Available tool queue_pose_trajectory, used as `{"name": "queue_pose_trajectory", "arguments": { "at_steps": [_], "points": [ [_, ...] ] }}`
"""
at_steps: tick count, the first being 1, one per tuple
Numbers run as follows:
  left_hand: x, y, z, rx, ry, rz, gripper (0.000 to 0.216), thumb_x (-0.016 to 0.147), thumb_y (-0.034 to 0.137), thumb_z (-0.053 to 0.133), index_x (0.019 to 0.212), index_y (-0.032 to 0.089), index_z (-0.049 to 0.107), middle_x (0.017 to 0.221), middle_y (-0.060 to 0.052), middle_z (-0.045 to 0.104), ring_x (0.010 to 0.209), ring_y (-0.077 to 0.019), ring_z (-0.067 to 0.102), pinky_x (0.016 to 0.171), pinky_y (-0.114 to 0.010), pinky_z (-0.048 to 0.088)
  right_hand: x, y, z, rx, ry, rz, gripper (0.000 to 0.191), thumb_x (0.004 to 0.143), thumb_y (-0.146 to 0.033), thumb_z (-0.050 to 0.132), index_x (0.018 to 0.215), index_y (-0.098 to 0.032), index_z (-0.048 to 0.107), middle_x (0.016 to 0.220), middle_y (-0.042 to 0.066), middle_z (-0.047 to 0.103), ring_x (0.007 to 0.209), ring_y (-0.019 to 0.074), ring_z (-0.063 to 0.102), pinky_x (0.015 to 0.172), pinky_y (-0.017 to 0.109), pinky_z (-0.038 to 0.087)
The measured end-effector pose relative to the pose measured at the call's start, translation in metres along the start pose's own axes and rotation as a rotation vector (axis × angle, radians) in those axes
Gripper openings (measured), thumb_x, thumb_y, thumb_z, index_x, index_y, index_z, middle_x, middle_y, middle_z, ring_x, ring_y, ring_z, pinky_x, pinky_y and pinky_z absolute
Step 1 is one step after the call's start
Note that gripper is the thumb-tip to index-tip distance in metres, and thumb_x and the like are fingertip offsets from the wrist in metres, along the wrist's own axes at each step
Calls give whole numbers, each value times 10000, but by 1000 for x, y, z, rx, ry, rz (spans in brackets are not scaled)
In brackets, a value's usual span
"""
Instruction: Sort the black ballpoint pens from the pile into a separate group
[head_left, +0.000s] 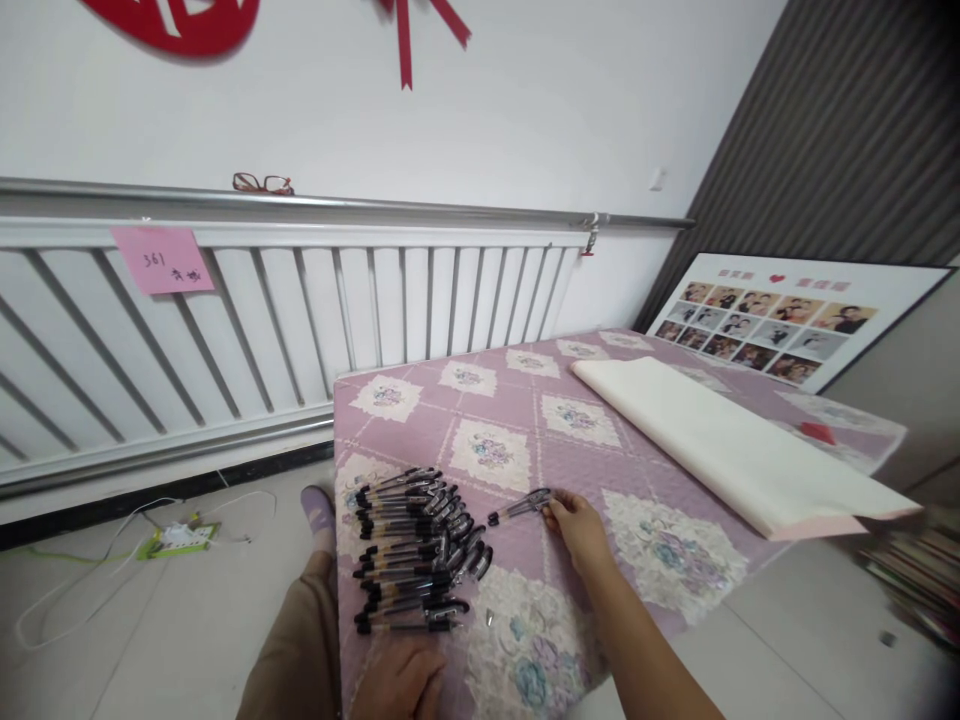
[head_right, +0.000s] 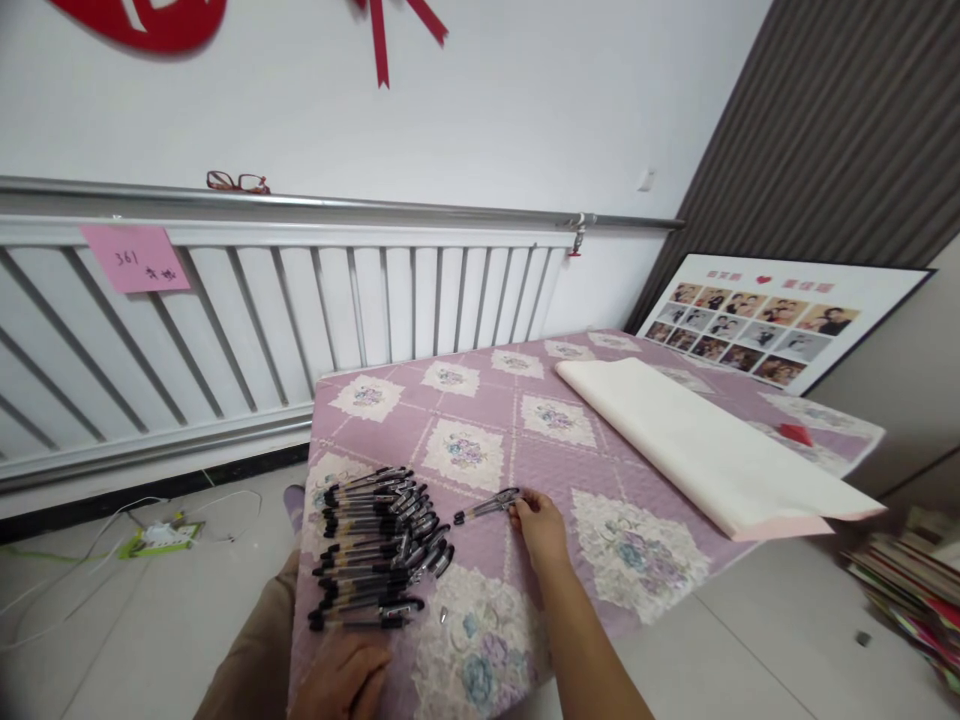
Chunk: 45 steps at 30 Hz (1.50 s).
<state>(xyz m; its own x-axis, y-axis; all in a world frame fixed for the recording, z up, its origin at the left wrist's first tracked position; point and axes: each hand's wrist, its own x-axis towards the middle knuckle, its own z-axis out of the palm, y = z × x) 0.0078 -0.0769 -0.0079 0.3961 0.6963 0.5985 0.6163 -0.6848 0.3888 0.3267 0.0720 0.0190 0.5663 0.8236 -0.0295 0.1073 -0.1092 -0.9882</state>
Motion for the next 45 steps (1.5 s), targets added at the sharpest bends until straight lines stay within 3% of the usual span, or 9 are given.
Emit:
{"name": "queue_pose_trajectory", "arguments": {
  "at_steps": [4,8,11,15,19,26,32,36,45],
  "points": [
    [1,1,-1,3,10,-2,162,893,207,470,913,223,630,779,-26,672,685,-148,648,624,-216,516,-4,4,-3,-123,78,-99,364,687,-378,621,965,-144,644,742,51,689,660,196,638,624,326,532],
    [3,2,-2,-1,-12,-16,167,895,210,470,908,223,636,757,-22,664,678,-147,640,611,-209,511,-14,4,3,-241,110,-277,400,691,-426,612,982,-155,652,1036,126,657,1012,276,572,936,438,423],
    [3,2,-2,-11,-24,-21,162,889,203,475,916,222,633,764,-20,665,682,-144,639,622,-208,513,-21,3,11,-380,6,-453,429,689,-441,634,1035,-188,658,1217,129,591,1196,305,457,1040,465,315],
    [2,0,-1,-10,-13,0,156,881,196,482,932,223,626,797,-24,676,708,-145,649,643,-210,521,-27,2,17,-826,-202,-644,464,797,-487,552,1207,-273,592,1347,80,527,1307,324,333,1024,539,283],
    [-1,-1,0,13,-44,-20,170,874,191,481,949,226,629,820,-35,682,726,-158,656,654,-226,530,-28,1,17,-1023,-279,-653,437,831,-513,513,1220,-325,578,1363,37,521,1317,304,322,997,531,310],
    [-3,-2,1,13,-120,-34,192,867,171,466,961,212,629,845,-51,680,755,-168,656,673,-243,538,-27,2,17,-1010,-272,-666,434,830,-488,528,1204,-281,605,1319,75,548,1281,305,365,998,483,338],
    [-3,0,1,6,-100,-36,191,870,171,460,955,214,626,837,-45,675,755,-168,650,675,-242,532,-31,-2,18,-1067,-143,-587,553,806,-558,534,1279,-272,538,1428,89,425,1333,361,271,995,541,324],
    [-2,-1,2,8,-119,-41,184,865,165,464,934,215,626,804,-32,665,732,-161,641,649,-232,523,-32,-3,21,-1115,-168,-533,618,798,-616,506,1312,-272,499,1463,91,382,1336,365,271,1001,572,298],
    [2,2,-3,11,-90,-38,180,866,170,476,948,219,628,835,-36,674,754,-160,638,672,-238,513,-24,10,18,-963,-69,-597,597,811,-562,511,1293,-210,511,1401,133,451,1324,342,306,1011,537,314]
  ]
}}
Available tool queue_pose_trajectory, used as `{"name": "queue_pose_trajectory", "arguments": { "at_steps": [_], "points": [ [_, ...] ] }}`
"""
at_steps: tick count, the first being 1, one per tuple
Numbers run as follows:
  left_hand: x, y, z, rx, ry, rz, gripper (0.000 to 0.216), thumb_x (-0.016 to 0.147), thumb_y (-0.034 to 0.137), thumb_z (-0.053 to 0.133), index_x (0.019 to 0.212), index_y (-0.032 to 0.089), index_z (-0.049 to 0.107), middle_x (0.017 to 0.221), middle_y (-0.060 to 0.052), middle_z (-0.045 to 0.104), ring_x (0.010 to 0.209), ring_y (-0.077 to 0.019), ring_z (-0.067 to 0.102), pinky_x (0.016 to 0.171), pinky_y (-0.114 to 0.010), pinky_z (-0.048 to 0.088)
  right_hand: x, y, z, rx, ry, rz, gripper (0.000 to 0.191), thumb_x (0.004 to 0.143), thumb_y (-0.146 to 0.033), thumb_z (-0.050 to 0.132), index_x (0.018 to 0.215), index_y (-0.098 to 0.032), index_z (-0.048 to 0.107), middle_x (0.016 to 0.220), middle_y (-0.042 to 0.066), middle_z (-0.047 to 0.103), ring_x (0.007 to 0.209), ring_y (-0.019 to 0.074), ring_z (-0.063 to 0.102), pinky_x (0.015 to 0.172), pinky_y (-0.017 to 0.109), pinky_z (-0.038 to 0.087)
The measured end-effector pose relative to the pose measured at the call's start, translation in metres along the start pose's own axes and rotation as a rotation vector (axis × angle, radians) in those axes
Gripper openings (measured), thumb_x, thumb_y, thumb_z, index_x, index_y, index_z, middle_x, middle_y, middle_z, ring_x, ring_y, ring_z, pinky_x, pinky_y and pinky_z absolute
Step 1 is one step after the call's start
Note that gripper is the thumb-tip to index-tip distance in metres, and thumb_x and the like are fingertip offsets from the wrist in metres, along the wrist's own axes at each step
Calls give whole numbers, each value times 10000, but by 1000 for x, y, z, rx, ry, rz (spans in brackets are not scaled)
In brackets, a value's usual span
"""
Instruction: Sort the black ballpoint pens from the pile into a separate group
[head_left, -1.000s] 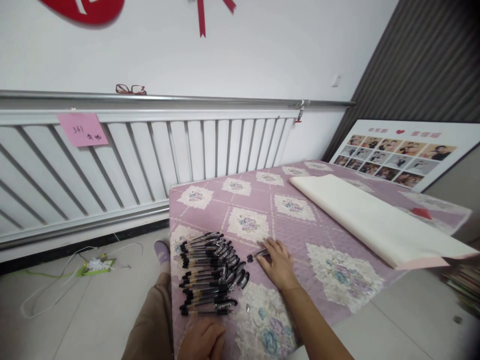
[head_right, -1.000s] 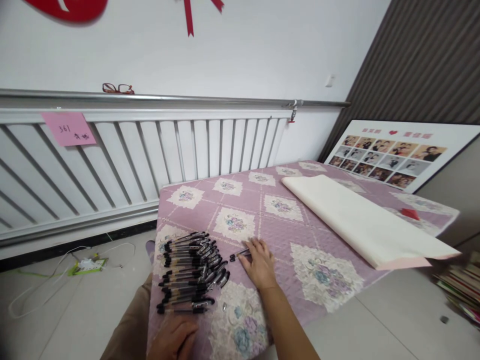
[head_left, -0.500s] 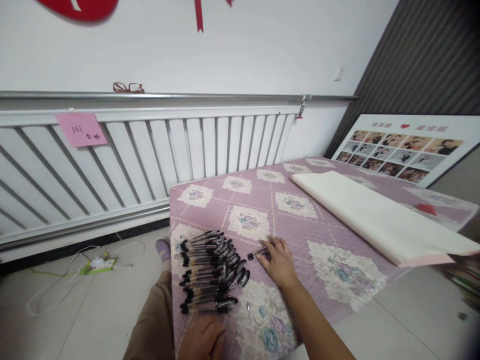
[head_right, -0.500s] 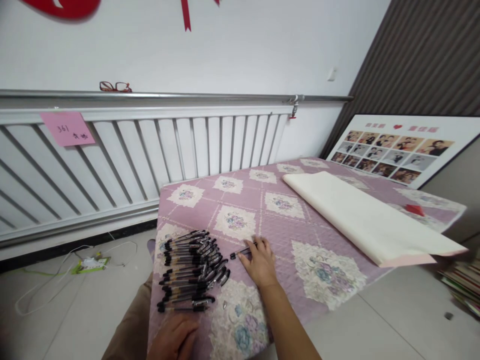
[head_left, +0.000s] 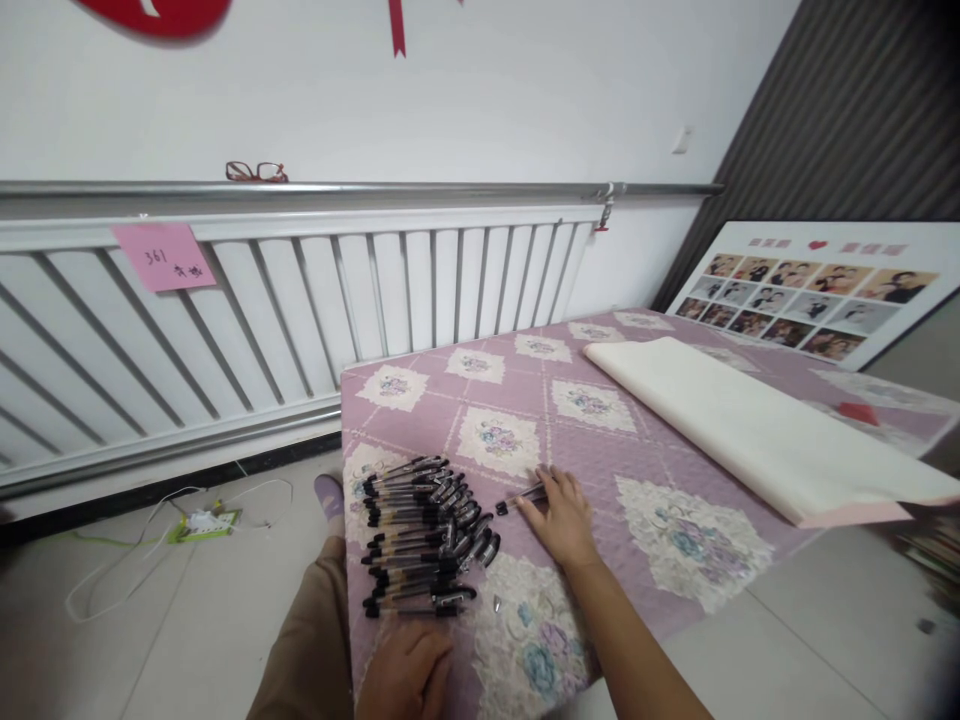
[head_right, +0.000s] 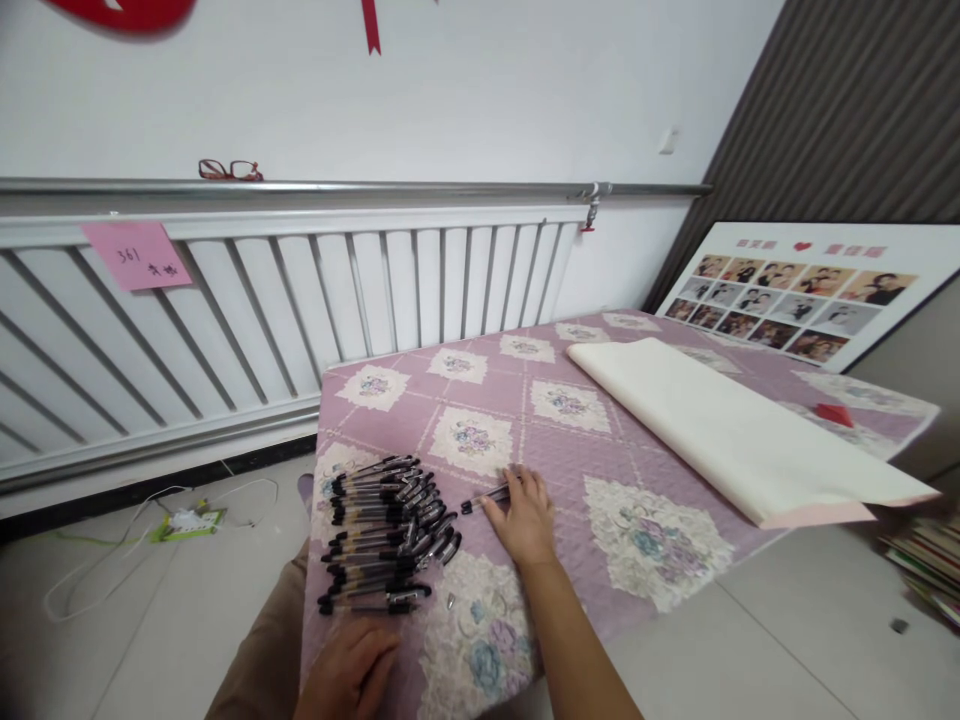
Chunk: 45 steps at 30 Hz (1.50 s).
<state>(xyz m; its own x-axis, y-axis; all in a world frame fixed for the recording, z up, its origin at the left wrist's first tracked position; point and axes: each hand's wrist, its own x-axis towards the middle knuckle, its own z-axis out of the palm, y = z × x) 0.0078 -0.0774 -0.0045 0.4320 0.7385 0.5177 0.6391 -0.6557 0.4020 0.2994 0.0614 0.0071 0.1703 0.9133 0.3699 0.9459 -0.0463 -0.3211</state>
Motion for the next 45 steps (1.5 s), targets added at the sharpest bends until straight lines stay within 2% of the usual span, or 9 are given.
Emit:
{"name": "queue_pose_trajectory", "arguments": {
  "at_steps": [4,8,13,18,21,29,36,41,45],
  "points": [
    [1,6,-3,-9,-33,-45,192,866,166,463,945,219,630,842,-39,673,769,-170,637,685,-258,512,-1,9,5,149,214,-36,559,815,-545,505,1217,-159,558,1279,179,529,1196,325,451,985,508,363],
    [3,12,-5,-26,-26,-92,214,874,176,443,953,219,637,865,-48,677,784,-180,635,691,-275,511,-11,7,4,269,297,-99,441,829,-480,514,1117,-157,597,1129,158,604,1082,291,520,963,477,394],
    [5,16,-10,-17,23,-142,236,858,159,443,967,215,645,897,-59,671,821,-195,618,732,-313,498,-36,-10,-9,399,260,-90,319,835,-405,514,1015,-167,624,1039,139,633,1015,272,550,926,457,426],
    [4,18,-10,116,41,-260,368,786,138,496,1121,239,608,1116,-70,622,1047,-258,546,880,-420,411,-69,-34,-22,517,148,21,261,836,-379,519,953,-178,638,975,105,659,941,241,587,873,397,455],
    [5,24,-9,165,22,-372,431,752,125,513,1147,271,600,1170,-45,605,1118,-262,502,923,-425,355,-90,-49,-27,584,70,63,236,846,-367,512,928,-189,642,921,79,668,863,217,611,796,346,482],
    [11,35,-16,179,-83,-490,378,790,114,508,1117,278,601,1136,-22,607,1097,-227,488,915,-381,302,-128,-75,-37,567,-58,-104,150,852,-263,501,823,-214,640,813,43,655,806,197,612,737,303,485],
    [13,38,-24,140,-145,-522,311,835,125,508,1056,309,626,1095,-3,602,1072,-210,482,897,-361,284,-133,-76,-33,490,25,-151,183,838,-191,504,935,-221,656,904,64,672,882,218,612,809,353,498],
    [16,37,-23,168,-199,-539,258,861,203,541,1066,331,631,1094,-5,592,1062,-214,475,897,-367,275,-133,-71,-23,434,68,-270,304,824,-113,463,1021,-225,667,928,72,664,882,209,606,801,352,507],
    [17,37,-24,196,-240,-544,240,866,238,560,1072,340,631,1059,-4,592,1042,-207,481,892,-364,275,-133,-68,-15,338,88,-359,329,799,-85,465,996,-229,685,901,73,653,862,211,594,776,349,492]
  ]
}}
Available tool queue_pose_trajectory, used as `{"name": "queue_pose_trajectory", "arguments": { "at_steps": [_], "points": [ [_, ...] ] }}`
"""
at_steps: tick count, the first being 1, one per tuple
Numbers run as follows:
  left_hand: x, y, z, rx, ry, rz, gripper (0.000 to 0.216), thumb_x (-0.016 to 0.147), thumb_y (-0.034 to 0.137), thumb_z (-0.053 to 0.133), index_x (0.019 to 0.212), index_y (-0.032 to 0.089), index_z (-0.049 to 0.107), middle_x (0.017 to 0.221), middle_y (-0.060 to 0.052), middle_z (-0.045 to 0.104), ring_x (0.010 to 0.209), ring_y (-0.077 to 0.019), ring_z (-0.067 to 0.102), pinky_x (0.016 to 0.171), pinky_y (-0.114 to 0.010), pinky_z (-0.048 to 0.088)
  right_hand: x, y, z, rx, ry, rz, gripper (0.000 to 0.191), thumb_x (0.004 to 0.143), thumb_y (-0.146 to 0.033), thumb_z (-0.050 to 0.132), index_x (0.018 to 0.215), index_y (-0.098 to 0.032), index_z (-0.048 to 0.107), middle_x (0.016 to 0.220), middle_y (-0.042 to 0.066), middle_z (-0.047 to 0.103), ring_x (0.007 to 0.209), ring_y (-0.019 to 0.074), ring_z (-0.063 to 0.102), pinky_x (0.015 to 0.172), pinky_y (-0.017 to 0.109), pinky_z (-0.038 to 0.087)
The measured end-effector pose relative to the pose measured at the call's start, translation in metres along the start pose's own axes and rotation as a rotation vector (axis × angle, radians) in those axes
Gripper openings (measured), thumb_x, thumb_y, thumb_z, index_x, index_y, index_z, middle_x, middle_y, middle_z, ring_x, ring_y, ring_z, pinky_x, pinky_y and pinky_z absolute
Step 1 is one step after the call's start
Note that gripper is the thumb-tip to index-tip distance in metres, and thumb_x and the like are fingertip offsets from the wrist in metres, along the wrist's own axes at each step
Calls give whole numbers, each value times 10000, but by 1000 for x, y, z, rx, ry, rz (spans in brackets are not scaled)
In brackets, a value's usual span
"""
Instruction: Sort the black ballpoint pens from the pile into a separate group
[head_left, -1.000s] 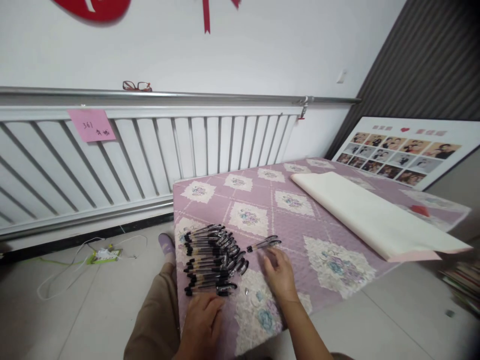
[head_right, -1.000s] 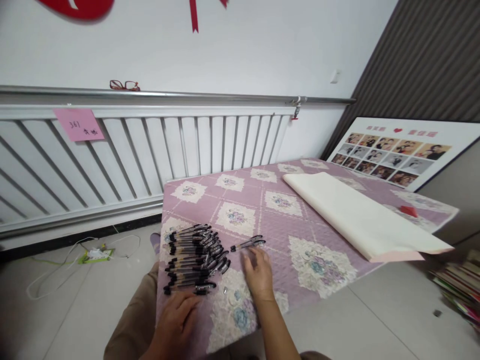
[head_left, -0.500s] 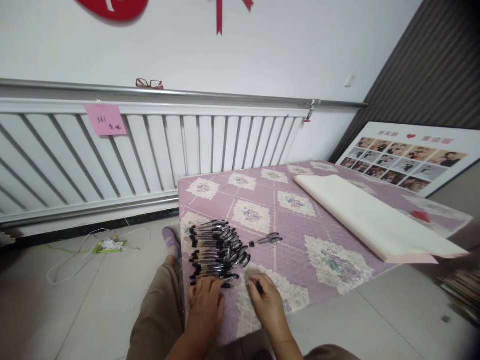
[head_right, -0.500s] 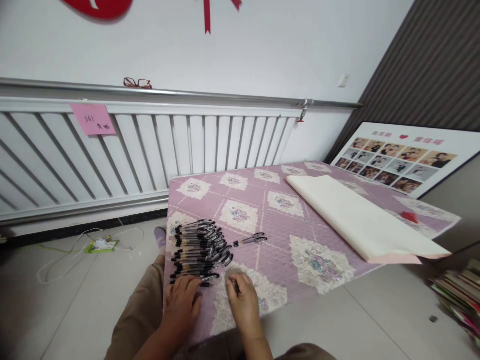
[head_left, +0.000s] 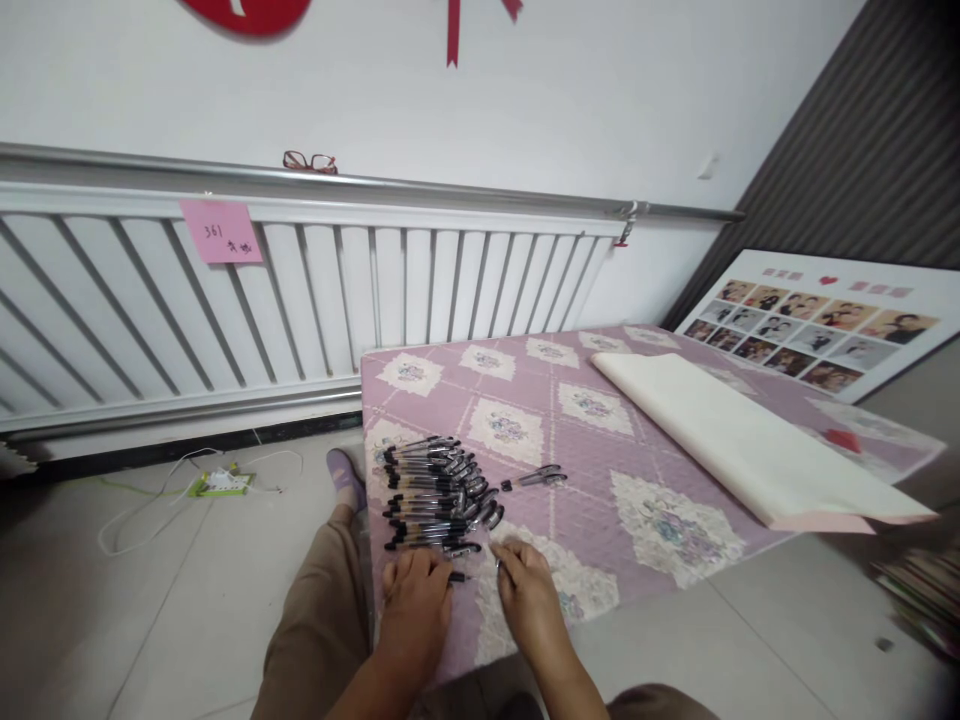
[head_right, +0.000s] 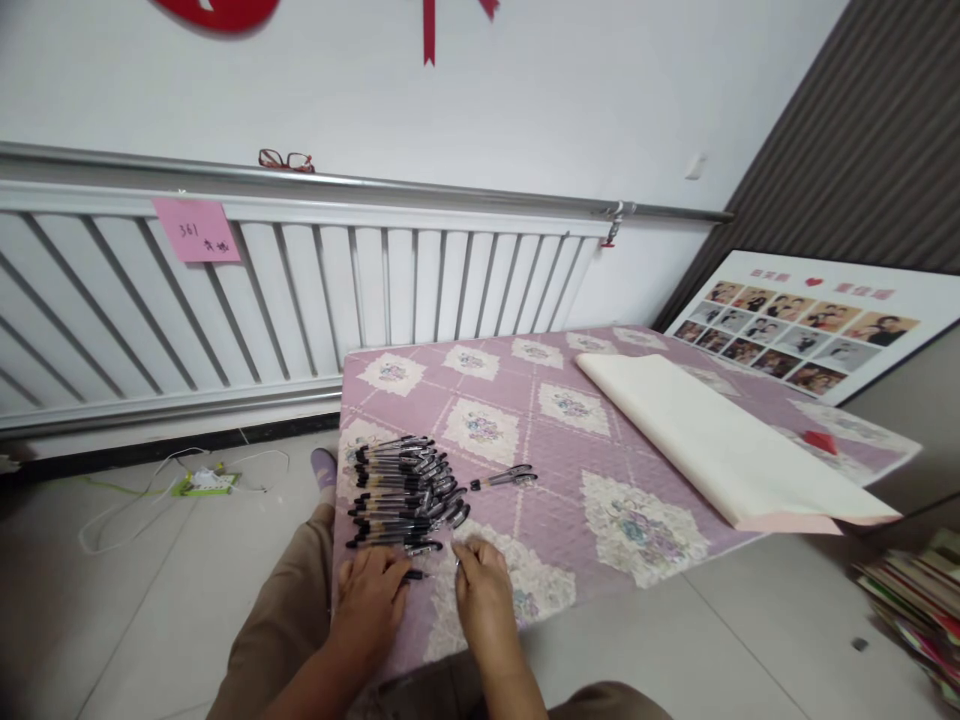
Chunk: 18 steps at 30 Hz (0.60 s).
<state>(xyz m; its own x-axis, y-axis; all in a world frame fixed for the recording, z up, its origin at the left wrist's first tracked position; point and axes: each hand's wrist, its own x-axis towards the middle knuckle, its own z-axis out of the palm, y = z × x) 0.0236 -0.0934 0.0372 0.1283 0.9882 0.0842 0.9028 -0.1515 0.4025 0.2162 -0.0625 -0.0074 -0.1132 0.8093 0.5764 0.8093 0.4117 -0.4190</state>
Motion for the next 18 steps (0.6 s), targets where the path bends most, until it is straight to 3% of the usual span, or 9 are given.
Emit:
{"name": "queue_pose_trajectory", "arguments": {
  "at_steps": [7,11,15,18],
  "points": [
    [-2,1,-1,-42,67,54,183,858,162,549,930,294,653,1011,-4,611,999,-218,501,870,-390,275,6,-7,-4,-145,-132,88,208,796,-101,493,821,-211,668,764,60,608,746,207,548,700,311,440],
    [-1,-2,4,-20,73,54,195,845,170,570,950,310,656,954,3,614,966,-222,513,846,-395,274,8,-13,-6,-172,-137,118,188,818,-120,477,793,-212,639,764,61,602,745,217,533,709,326,418],
    [-1,-3,6,-32,72,67,200,846,171,571,946,316,666,937,0,615,954,-219,518,832,-388,275,7,-16,-11,-37,-97,170,156,843,-175,471,800,-224,613,786,59,617,773,224,547,736,345,432],
    [-1,-3,6,-49,74,63,216,851,146,555,936,310,667,945,0,622,963,-221,520,838,-391,275,6,-18,-16,121,-13,296,146,854,-265,468,808,-224,600,816,63,634,815,228,577,762,356,463]
  ]
}}
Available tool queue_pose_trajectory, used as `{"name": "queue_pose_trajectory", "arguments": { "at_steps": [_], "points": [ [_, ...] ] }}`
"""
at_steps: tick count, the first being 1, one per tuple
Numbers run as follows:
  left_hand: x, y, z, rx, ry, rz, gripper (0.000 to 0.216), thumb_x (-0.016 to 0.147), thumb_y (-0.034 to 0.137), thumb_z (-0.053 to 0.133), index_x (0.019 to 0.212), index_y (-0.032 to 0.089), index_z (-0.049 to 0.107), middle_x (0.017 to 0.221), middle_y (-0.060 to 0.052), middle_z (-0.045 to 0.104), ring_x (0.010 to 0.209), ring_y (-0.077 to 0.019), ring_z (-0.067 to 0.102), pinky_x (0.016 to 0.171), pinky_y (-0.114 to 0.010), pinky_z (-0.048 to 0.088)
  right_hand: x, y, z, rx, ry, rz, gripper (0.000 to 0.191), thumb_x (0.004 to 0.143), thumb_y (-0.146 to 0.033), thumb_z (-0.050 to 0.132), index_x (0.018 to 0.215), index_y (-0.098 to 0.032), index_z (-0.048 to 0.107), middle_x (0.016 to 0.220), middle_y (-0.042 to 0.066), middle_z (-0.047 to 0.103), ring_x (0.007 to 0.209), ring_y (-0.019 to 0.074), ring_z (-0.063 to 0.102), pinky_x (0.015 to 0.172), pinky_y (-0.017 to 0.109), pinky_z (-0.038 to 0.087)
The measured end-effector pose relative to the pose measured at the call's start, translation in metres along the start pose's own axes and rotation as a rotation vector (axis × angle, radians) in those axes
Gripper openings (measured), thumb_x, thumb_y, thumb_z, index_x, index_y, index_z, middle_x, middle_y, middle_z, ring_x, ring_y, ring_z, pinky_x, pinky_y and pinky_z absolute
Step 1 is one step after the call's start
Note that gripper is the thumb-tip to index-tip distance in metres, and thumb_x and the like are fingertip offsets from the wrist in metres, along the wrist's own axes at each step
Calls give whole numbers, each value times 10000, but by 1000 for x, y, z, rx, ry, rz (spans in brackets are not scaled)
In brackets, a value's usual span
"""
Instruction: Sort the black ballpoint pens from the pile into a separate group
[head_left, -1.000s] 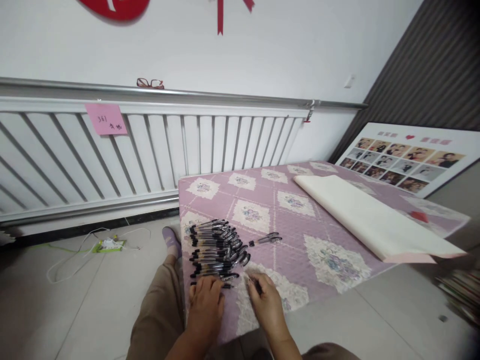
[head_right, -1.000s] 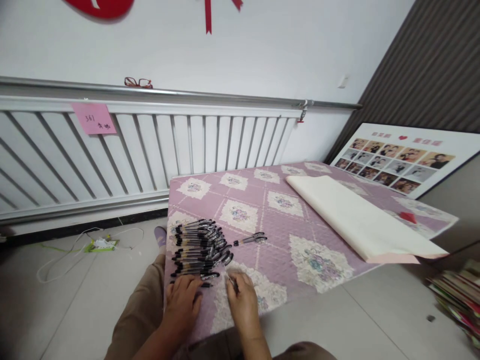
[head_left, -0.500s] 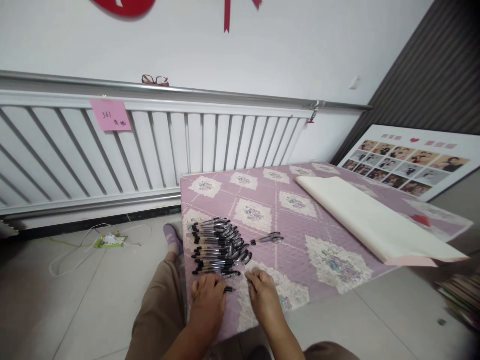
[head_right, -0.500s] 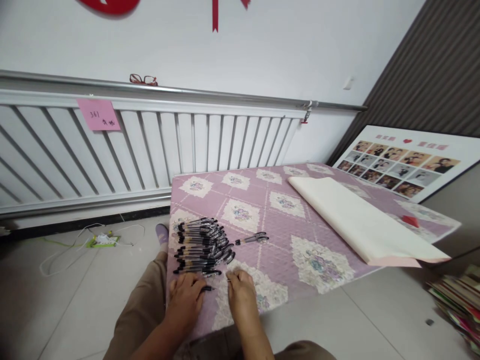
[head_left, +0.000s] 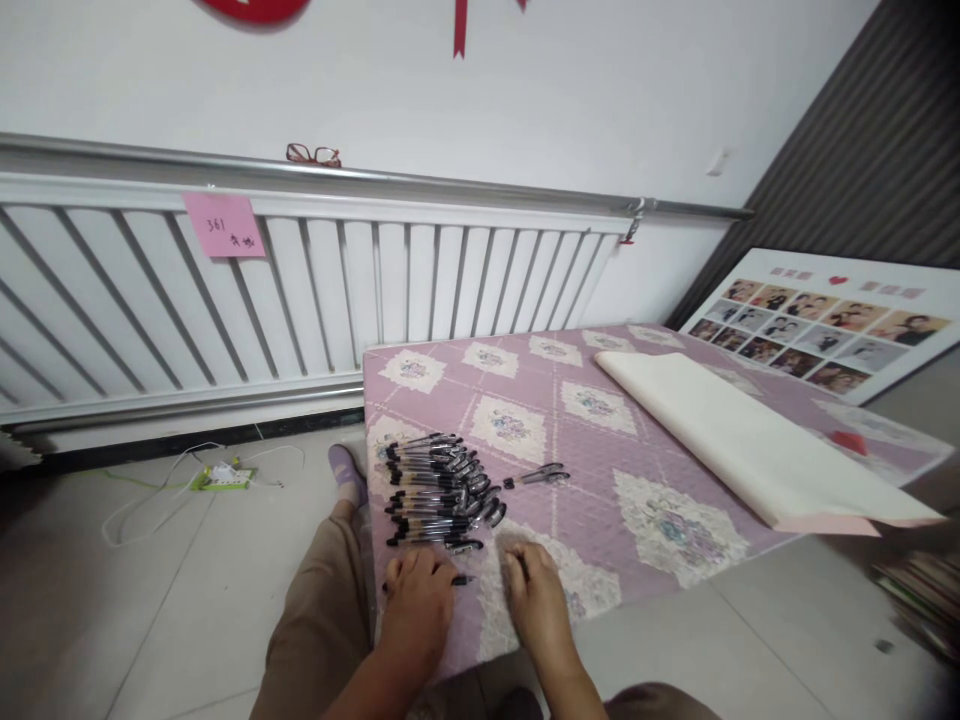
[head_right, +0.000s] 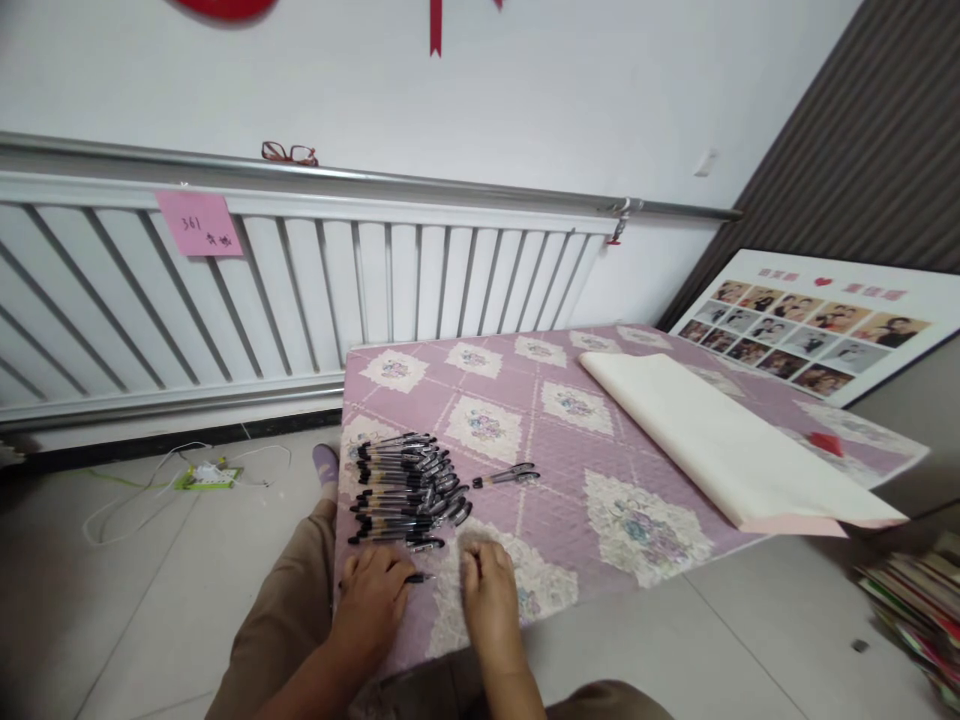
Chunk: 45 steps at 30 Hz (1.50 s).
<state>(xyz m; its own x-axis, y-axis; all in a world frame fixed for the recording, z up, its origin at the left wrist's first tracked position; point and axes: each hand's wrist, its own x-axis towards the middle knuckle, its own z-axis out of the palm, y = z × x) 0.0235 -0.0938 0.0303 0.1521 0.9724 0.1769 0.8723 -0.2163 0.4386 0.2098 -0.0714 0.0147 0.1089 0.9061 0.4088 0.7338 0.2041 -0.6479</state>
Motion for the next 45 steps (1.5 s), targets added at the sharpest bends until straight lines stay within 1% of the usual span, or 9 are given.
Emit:
{"name": "queue_pose_trajectory", "arguments": {
  "at_steps": [2,5,9,12,17,21,26,34,45],
  "points": [
    [-1,0,1,-24,16,7,242,856,122,535,948,307,660,977,5,627,974,-216,522,848,-390,274,-2,-3,-1,96,40,98,177,846,-318,468,824,-217,610,834,69,653,829,231,600,770,361,483],
    [-1,-2,3,-56,56,30,270,861,93,503,973,294,645,1036,13,633,988,-203,526,872,-383,271,-4,-11,1,221,24,211,213,818,-363,499,838,-208,645,848,72,691,827,232,633,763,351,508],
    [-2,-4,6,-28,74,36,239,868,111,490,955,274,642,972,12,653,930,-196,550,855,-367,291,-5,-25,5,388,-18,300,274,785,-382,555,932,-197,695,967,92,726,908,245,654,830,363,513],
    [-1,-5,8,-31,74,38,219,862,123,495,945,266,639,928,9,656,911,-201,559,852,-367,299,-3,-33,7,480,-83,340,272,767,-395,578,899,-201,715,958,85,735,916,253,655,852,377,504],
    [-1,-7,10,-33,64,41,257,853,123,500,1000,287,633,929,11,650,911,-200,563,860,-368,301,-4,-35,11,629,-144,452,276,744,-445,620,859,-202,683,682,26,684,613,192,609,569,289,491],
    [-2,-8,10,-44,58,59,290,861,127,474,1047,290,625,970,-6,641,928,-207,550,871,-369,301,-6,-34,14,764,-137,539,315,698,-489,660,817,-198,648,660,9,641,588,168,579,557,267,468],
    [-1,-8,10,-63,49,49,281,859,136,477,1027,295,638,937,-9,644,903,-214,550,841,-369,309,-5,-38,10,729,-169,531,274,706,-472,661,731,-202,622,625,-13,596,573,151,535,553,249,434],
    [-1,-8,9,-52,73,45,265,868,140,481,1017,290,641,926,-3,643,887,-196,558,844,-359,314,-4,-40,10,665,-209,466,310,706,-504,650,714,-197,609,576,-32,532,532,136,474,525,242,397],
    [-3,-9,8,-93,84,64,275,859,133,470,1034,280,623,952,-12,641,899,-209,549,838,-372,312,-4,-42,11,654,-247,436,245,696,-442,657,703,-200,620,571,-41,517,531,138,463,524,245,380]
  ]
}}
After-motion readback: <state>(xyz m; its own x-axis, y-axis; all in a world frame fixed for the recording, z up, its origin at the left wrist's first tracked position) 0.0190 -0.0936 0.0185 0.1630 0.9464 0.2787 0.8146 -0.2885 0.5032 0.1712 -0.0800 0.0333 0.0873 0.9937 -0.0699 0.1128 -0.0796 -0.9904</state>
